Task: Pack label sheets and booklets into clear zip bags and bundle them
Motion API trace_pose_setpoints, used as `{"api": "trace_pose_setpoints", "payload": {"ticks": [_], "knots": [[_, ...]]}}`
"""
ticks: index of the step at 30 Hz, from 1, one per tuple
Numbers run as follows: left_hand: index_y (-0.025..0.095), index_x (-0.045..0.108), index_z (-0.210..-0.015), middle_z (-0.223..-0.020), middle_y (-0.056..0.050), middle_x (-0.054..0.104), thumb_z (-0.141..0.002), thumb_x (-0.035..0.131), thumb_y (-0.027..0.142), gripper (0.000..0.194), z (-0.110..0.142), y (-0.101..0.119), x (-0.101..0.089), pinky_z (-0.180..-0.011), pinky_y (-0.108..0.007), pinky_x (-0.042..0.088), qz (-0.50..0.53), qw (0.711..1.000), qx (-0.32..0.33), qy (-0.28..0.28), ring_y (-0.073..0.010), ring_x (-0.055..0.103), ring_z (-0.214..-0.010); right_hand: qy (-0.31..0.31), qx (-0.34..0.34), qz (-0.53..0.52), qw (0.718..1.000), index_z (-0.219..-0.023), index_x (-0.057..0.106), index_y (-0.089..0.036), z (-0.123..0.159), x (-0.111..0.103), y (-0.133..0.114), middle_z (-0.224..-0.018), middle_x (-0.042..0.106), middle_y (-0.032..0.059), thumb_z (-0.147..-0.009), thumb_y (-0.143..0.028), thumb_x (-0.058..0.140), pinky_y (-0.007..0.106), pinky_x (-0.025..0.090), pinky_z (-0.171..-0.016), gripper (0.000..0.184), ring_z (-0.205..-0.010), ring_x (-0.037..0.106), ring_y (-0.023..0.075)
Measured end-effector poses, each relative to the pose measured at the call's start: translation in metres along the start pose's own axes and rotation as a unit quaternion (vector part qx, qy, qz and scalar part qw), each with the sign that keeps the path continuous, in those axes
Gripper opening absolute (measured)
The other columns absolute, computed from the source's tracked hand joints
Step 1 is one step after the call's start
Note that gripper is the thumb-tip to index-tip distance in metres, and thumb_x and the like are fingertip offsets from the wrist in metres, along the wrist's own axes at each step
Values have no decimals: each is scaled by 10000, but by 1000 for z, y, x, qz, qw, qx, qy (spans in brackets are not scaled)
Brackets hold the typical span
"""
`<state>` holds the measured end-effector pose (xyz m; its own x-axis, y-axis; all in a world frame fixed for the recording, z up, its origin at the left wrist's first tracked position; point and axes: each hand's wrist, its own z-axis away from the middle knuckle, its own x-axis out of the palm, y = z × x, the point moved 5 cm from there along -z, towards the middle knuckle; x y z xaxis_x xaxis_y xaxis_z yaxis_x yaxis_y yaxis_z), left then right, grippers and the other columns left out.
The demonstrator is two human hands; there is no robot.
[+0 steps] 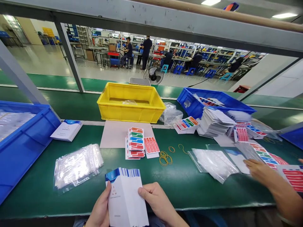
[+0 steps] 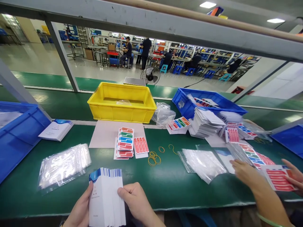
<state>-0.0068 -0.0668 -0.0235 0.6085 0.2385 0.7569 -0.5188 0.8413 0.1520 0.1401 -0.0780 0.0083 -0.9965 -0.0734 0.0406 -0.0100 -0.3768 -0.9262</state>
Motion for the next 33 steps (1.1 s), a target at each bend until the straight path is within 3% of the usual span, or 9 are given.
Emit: {"api": "trace_pose_setpoints", "payload": {"ticks": [9,18,25,29,33], "knots": [[113,547,-1200,-990,-126,713,-835,455,467,516,-4,2,-10,-967,-452,391,16,1000,18,-8,-306,599,-1038,34,-21,78,996,-454,298,-188,-2,-2,1,-528,231,-42,-738,-595,489,241,149,-466,532,-507,207,83],[125,583,-1173,-994,-143,708,-867,394,439,478,-4,3,-8,-994,-466,340,13,998,-5,-63,-319,591,-1047,17,-3,54,998,-425,375,-166,-1,-2,1,-491,253,-47,-691,-635,525,237,175,-463,559,-500,210,80],[140,630,-1115,-947,-124,724,-872,398,408,429,-4,3,-9,-1004,-460,326,27,998,5,-54,-314,594,-1044,22,-28,58,998,-441,343,-174,-3,-3,4,-515,270,-36,-751,-562,499,243,167,-465,520,-503,232,86],[146,699,-988,-909,-107,735,-865,437,383,374,-7,3,-14,-1011,-446,323,29,998,20,-52,-308,599,-1037,33,-62,63,996,-474,309,-182,-4,-1,2,-545,297,-23,-811,-575,399,248,190,-480,526,-519,249,94],[144,709,-964,-914,-104,735,-872,424,380,381,-8,4,-15,-1015,-429,323,38,998,25,-51,-300,607,-1026,34,-44,18,998,-454,331,-178,-6,1,5,-510,291,-32,-772,-640,420,239,195,-475,568,-506,238,89]]}}
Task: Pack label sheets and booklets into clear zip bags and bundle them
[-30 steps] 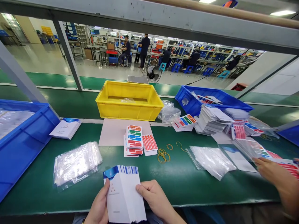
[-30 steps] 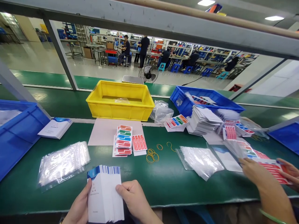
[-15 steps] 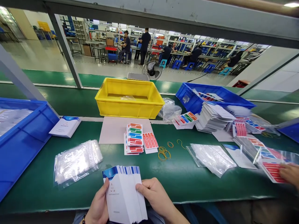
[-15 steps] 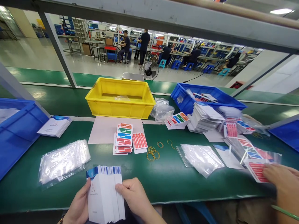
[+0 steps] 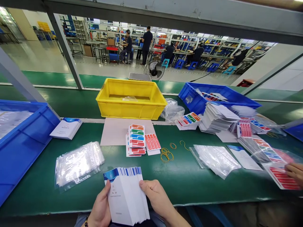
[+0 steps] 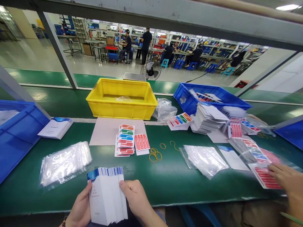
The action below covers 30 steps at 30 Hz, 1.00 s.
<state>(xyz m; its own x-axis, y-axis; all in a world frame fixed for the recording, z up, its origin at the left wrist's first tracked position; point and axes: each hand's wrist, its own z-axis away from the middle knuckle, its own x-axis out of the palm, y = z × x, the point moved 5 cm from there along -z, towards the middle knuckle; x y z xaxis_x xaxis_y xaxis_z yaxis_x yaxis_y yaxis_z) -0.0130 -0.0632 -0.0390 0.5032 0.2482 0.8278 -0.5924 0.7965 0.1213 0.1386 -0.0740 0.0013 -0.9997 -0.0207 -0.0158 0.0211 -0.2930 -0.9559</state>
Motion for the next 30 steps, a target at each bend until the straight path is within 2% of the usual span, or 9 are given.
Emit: {"api": "trace_pose_setpoints", "payload": {"ticks": [4,7,11,15,19,22,26,28,30], "knots": [[150,702,-984,-930,-101,732,-878,419,367,372,-1,2,-1,-1014,-418,326,6,1000,7,-6,-290,614,-1016,10,27,-47,998,-448,465,-145,-2,1,5,-459,353,-29,-740,-675,443,232,244,-475,606,-485,278,91],[141,706,-970,-920,-108,733,-875,422,363,373,-1,2,-1,-1006,-421,336,7,1000,9,1,-294,618,-1008,27,8,-32,999,-497,542,-128,-2,1,0,-480,419,-20,-762,-631,461,231,287,-485,574,-487,333,100],[139,722,-909,-863,-105,743,-864,439,370,368,2,0,1,-983,-430,365,-7,999,10,39,-298,629,-983,48,-44,-31,997,-774,634,-138,0,2,-14,-669,588,23,-799,-501,509,257,409,-603,385,-622,508,158],[142,710,-937,-873,-104,742,-854,456,381,359,3,-2,1,-967,-435,383,-32,997,16,72,-301,632,-977,71,-58,-22,996,-933,614,-147,4,0,-19,-773,654,57,-837,-415,492,277,450,-655,310,-692,579,183],[147,687,-1004,-910,-107,736,-826,525,352,316,2,3,-11,-974,-432,378,-53,994,51,82,-305,625,-992,96,-63,-15,993,-1000,601,-140,5,-15,-15,-809,680,78,-848,-393,486,283,466,-636,317,-706,612,198],[153,686,-1005,-919,-103,734,-813,550,344,303,2,6,-22,-980,-440,372,-42,994,48,84,-307,627,-986,110,-56,-23,992,-1119,548,-146,1,-36,-4,-938,676,113,-832,-393,499,336,492,-719,383,-819,629,230],[146,708,-942,-917,-104,734,-801,570,329,270,4,9,-27,-986,-451,364,-34,995,40,90,-309,643,-949,248,-70,98,961,-1194,505,-189,1,-65,5,-1228,531,121,-738,-398,590,408,377,-957,508,-1122,491,261],[140,714,-923,-912,-105,735,-805,562,337,275,4,7,-24,-992,-446,360,-25,996,26,84,-308,636,-966,211,-67,110,969,-1140,548,-192,-1,-56,5,-1199,542,112,-768,-428,554,389,371,-955,441,-1101,497,248],[134,712,-932,-899,-108,736,-812,546,359,305,5,4,-18,-994,-438,360,-14,997,16,73,-306,624,-991,74,-48,68,994,-1007,603,-170,-3,-31,5,-987,620,94,-825,-476,464,343,442,-826,382,-913,571,220]]}}
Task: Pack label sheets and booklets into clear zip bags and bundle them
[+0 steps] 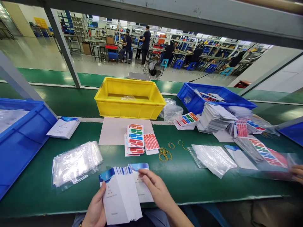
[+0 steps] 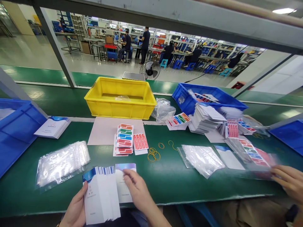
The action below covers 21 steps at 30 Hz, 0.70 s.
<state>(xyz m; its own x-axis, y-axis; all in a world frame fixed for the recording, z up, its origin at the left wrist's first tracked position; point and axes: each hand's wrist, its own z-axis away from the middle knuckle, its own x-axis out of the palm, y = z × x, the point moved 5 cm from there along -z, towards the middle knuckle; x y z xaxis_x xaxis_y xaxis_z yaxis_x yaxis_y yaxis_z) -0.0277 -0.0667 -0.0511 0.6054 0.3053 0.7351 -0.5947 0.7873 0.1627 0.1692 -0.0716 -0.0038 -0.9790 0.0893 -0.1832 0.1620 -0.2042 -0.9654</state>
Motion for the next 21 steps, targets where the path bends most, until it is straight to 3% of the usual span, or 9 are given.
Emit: {"api": "trace_pose_setpoints", "payload": {"ticks": [2,3,5,9,14,21], "knots": [[128,695,-982,-891,-113,737,-821,525,379,343,1,-3,6,-993,-437,360,6,1000,-14,-6,-307,619,-1001,-110,15,-40,993,-800,599,-154,5,25,-7,-735,587,40,-846,-532,392,284,441,-662,434,-697,542,173],[129,682,-1013,-883,-112,738,-826,516,381,356,2,-3,8,-990,-438,362,8,1000,-17,-4,-307,621,-997,-133,19,-48,990,-704,557,-157,6,33,-10,-653,529,11,-842,-560,375,260,409,-602,463,-626,490,148],[136,650,-1078,-877,-111,740,-835,501,376,373,2,-5,10,-983,-443,365,8,1000,-20,-1,-307,626,-989,-127,19,-42,991,-579,424,-178,8,40,-15,-580,403,-30,-819,-601,377,232,329,-535,489,-557,372,112],[140,627,-1114,-884,-110,739,-836,509,355,370,1,-4,4,-973,-444,371,-2,1000,-8,-5,-310,628,-983,-103,12,-6,995,-523,268,-203,6,42,-15,-551,265,-53,-801,-602,394,229,229,-492,502,-527,252,93],[132,677,-1026,-883,-103,740,-831,527,333,318,-2,-4,-4,-975,-439,371,-10,1000,7,-3,-310,629,-980,-99,27,0,995,-503,259,-204,4,39,-11,-549,246,-50,-792,-572,415,235,205,-491,494,-526,234,93],[137,666,-1054,-919,-115,732,-847,495,334,333,0,-3,7,-999,-450,342,13,999,-6,-33,-316,609,-1018,-107,38,-48,992,-483,262,-203,3,41,-7,-534,229,-54,-749,-643,443,241,185,-492,545,-521,212,91]]}}
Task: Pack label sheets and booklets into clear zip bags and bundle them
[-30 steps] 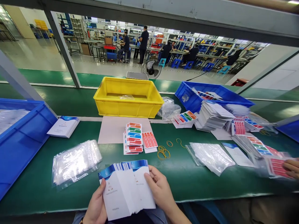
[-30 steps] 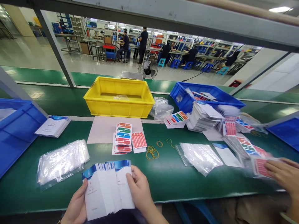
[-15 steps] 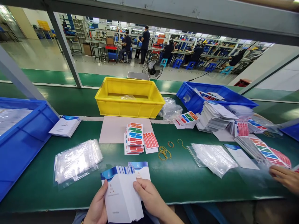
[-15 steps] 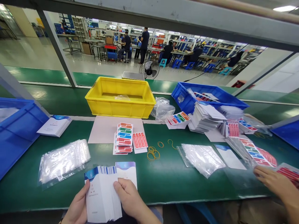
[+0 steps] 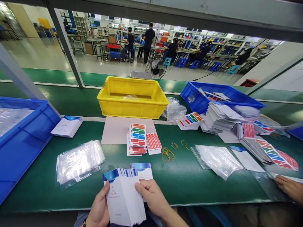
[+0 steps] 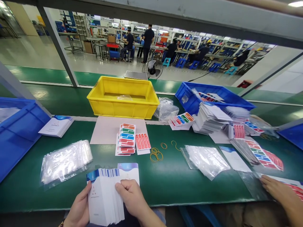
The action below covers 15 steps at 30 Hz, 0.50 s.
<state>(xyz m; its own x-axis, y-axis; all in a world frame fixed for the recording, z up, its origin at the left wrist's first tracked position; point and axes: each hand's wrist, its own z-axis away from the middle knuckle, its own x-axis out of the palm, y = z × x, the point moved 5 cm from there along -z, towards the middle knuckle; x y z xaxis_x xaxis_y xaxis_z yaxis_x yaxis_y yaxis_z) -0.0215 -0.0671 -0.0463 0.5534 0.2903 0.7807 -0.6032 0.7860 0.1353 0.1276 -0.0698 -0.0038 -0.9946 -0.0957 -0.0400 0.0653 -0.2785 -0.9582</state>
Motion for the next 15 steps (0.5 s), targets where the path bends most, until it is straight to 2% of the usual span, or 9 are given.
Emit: {"api": "trace_pose_setpoints", "payload": {"ticks": [7,11,15], "knots": [[175,697,-997,-934,-87,731,-855,480,325,299,-5,-2,-4,-1013,-428,334,14,999,-6,-38,-298,607,-1027,8,-2,-60,998,-495,274,-200,0,1,5,-550,245,-50,-764,-641,432,243,213,-520,540,-540,224,96],[176,660,-1071,-941,-96,730,-842,493,338,327,-6,-3,-5,-1002,-435,340,18,999,-11,-31,-307,611,-1018,28,6,-31,999,-531,300,-201,0,0,2,-563,254,-50,-772,-624,431,234,214,-511,505,-547,231,99],[148,670,-1050,-923,-115,731,-835,497,353,344,-4,-2,0,-999,-444,337,22,999,-15,-22,-318,613,-1009,60,-11,-14,998,-624,403,-188,3,-4,-3,-619,360,-33,-797,-565,438,226,276,-535,416,-588,313,116]]}}
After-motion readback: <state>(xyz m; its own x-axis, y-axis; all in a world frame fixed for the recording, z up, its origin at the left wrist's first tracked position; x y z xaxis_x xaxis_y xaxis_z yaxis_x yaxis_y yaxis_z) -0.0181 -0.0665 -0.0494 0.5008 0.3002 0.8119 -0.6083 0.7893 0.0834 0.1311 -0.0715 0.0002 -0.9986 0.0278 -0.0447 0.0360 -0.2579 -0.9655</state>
